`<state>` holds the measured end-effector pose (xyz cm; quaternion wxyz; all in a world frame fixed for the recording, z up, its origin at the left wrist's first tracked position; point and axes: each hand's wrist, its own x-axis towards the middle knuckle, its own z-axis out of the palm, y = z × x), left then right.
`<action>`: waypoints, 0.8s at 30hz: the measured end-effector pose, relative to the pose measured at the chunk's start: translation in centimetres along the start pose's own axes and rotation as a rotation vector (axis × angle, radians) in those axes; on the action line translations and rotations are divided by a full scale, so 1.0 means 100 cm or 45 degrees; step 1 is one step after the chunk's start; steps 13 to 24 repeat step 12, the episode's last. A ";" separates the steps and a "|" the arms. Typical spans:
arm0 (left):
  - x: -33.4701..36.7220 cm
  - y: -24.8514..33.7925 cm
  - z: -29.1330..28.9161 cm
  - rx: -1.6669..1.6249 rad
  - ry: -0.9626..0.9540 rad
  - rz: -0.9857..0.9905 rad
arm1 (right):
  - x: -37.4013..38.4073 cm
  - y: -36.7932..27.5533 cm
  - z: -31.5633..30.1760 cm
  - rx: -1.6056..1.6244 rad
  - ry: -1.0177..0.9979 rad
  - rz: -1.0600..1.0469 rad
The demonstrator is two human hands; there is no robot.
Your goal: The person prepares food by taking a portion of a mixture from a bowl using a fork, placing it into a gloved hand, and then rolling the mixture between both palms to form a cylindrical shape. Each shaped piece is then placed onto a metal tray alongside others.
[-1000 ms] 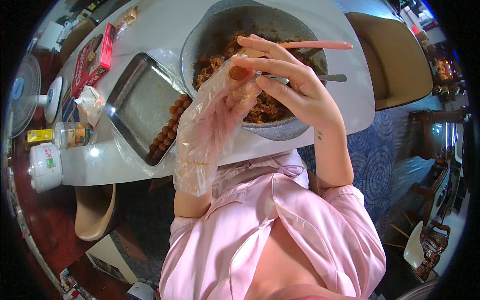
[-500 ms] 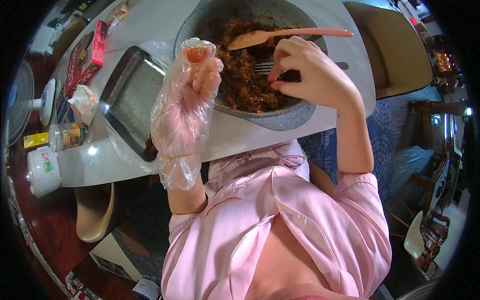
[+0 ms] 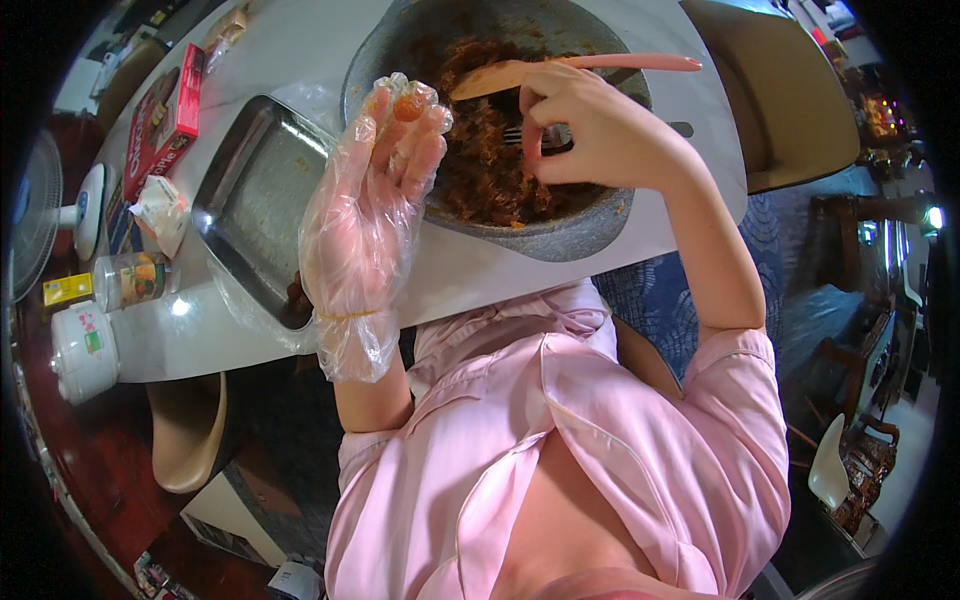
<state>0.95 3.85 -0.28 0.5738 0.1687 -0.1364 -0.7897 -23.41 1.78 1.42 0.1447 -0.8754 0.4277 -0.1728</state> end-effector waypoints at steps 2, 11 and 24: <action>0.001 -0.004 -0.001 -0.026 0.011 -0.028 | 0.000 0.008 -0.009 0.352 -0.002 0.085; 0.002 -0.019 0.004 0.194 -0.260 -0.127 | 0.017 -0.008 -0.025 0.596 0.279 0.096; 0.002 -0.020 0.004 0.196 -0.261 -0.127 | 0.018 -0.013 -0.024 0.440 0.318 0.040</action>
